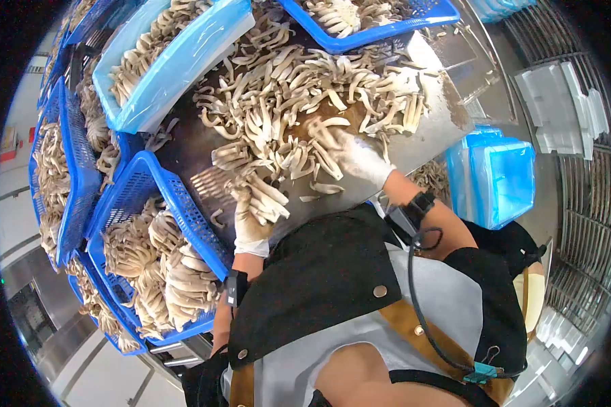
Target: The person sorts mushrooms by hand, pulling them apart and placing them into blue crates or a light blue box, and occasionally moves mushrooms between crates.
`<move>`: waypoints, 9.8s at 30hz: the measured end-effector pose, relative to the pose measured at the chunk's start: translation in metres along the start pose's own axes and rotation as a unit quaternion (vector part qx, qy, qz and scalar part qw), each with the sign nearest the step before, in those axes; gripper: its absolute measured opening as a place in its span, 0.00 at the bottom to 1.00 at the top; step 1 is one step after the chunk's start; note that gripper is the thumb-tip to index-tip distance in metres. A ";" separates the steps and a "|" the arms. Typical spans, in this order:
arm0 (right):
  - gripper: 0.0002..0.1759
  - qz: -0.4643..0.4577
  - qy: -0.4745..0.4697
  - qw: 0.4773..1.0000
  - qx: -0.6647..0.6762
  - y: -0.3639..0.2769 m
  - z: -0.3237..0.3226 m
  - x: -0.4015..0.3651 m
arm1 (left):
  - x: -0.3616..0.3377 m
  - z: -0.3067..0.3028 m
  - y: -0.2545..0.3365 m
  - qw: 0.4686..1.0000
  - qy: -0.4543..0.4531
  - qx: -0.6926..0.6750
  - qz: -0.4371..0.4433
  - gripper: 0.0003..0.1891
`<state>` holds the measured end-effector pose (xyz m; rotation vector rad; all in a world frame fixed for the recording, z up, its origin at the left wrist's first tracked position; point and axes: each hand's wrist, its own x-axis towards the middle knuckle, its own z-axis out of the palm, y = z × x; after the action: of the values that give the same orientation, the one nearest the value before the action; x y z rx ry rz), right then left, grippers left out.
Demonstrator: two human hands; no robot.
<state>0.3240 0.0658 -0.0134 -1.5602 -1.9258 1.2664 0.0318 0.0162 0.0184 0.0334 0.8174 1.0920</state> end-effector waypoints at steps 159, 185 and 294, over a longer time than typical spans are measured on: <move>0.33 -0.014 -0.327 0.898 -0.295 -0.072 -0.023 0.083 | -0.214 -0.092 -0.087 0.973 0.186 0.084 0.108 0.26; 0.42 -0.097 -0.011 0.976 -0.196 -0.050 0.012 0.071 | -0.101 -0.064 -0.019 0.959 0.112 0.254 0.056 0.28; 0.21 0.074 -0.095 0.991 0.052 -0.047 -0.032 -0.050 | -0.015 -0.025 0.024 0.993 -0.062 0.096 -0.004 0.25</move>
<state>0.3364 0.0336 0.0540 -1.6053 -1.8487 1.6034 -0.0050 0.0075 0.0185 0.2576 0.8073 0.9897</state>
